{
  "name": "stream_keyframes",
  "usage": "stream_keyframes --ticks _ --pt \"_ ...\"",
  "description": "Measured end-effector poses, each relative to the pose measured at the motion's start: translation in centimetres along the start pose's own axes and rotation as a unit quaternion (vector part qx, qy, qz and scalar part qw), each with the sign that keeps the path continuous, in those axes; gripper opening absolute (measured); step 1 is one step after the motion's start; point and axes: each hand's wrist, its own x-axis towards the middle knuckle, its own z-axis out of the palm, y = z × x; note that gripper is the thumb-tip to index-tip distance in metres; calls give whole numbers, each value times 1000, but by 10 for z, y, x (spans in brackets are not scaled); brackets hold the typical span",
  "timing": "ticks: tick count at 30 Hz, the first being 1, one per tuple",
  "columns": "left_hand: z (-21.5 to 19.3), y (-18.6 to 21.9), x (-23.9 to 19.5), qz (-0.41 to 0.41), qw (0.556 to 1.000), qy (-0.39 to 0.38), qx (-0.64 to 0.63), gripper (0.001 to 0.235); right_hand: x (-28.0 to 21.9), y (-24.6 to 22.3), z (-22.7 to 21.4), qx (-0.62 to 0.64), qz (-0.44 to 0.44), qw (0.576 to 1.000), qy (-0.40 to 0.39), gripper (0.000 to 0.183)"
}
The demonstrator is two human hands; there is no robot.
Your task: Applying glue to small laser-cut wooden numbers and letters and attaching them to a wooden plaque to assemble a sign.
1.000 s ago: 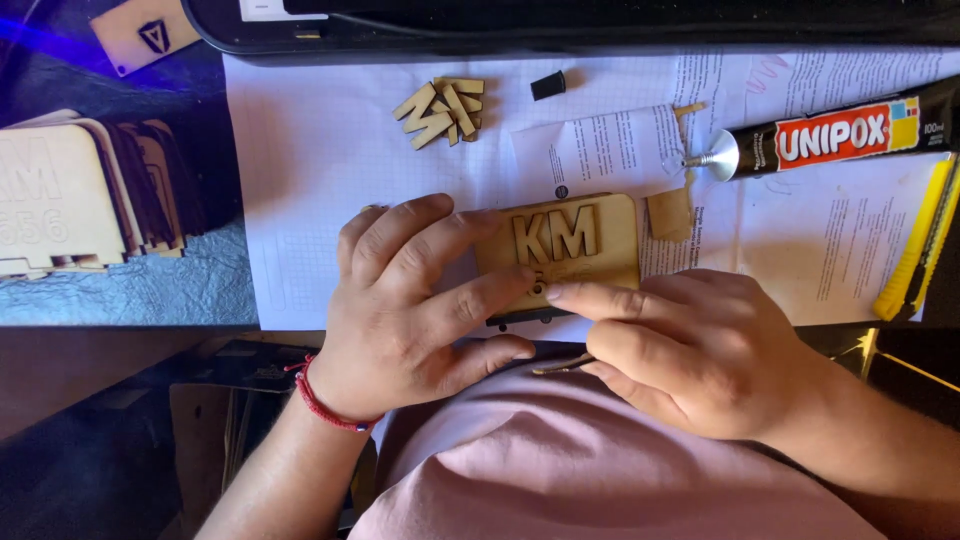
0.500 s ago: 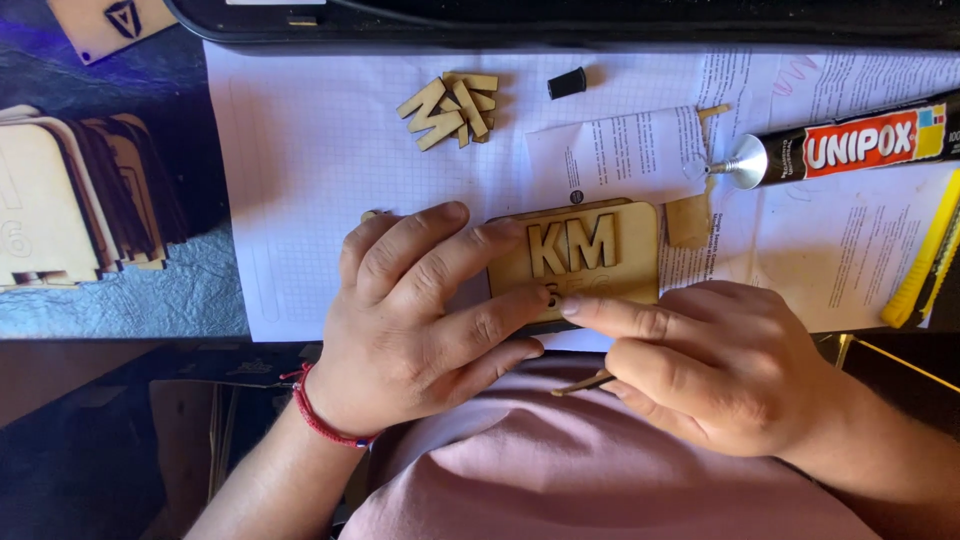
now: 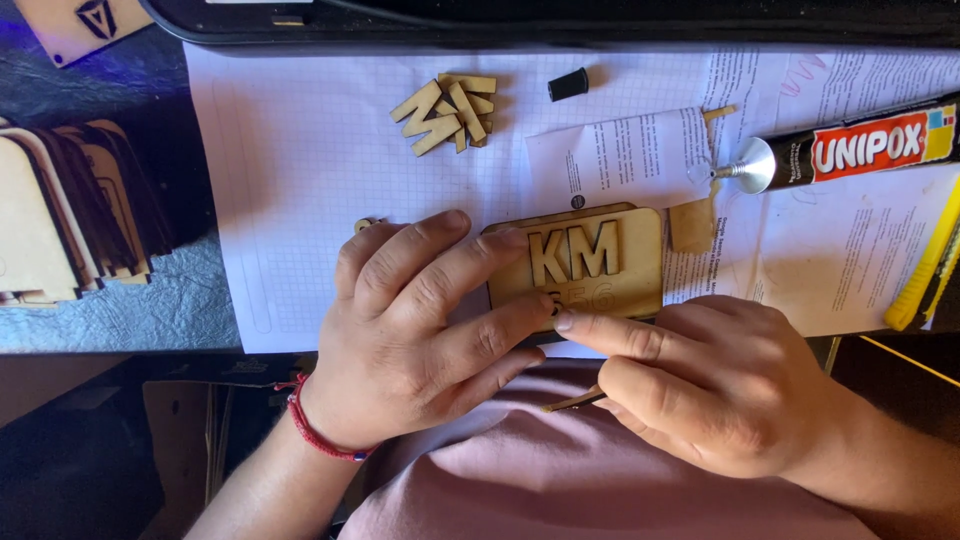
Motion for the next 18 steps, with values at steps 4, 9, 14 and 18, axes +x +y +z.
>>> stream_keyframes --ticks 4,9,14,18 --pt "-1 0 1 2 1000 0 -3 27 -2 1 1 -1 3 1000 2 9" --pt "-1 -1 2 3 1000 9 -12 27 -3 2 2 11 0 1000 -5 8" --pt "-1 -1 2 1 1000 9 -10 26 -1 3 1 15 1 1000 -5 9" --pt "-1 -2 3 -2 1000 3 -12 25 -1 3 1 14 5 1000 -11 11"
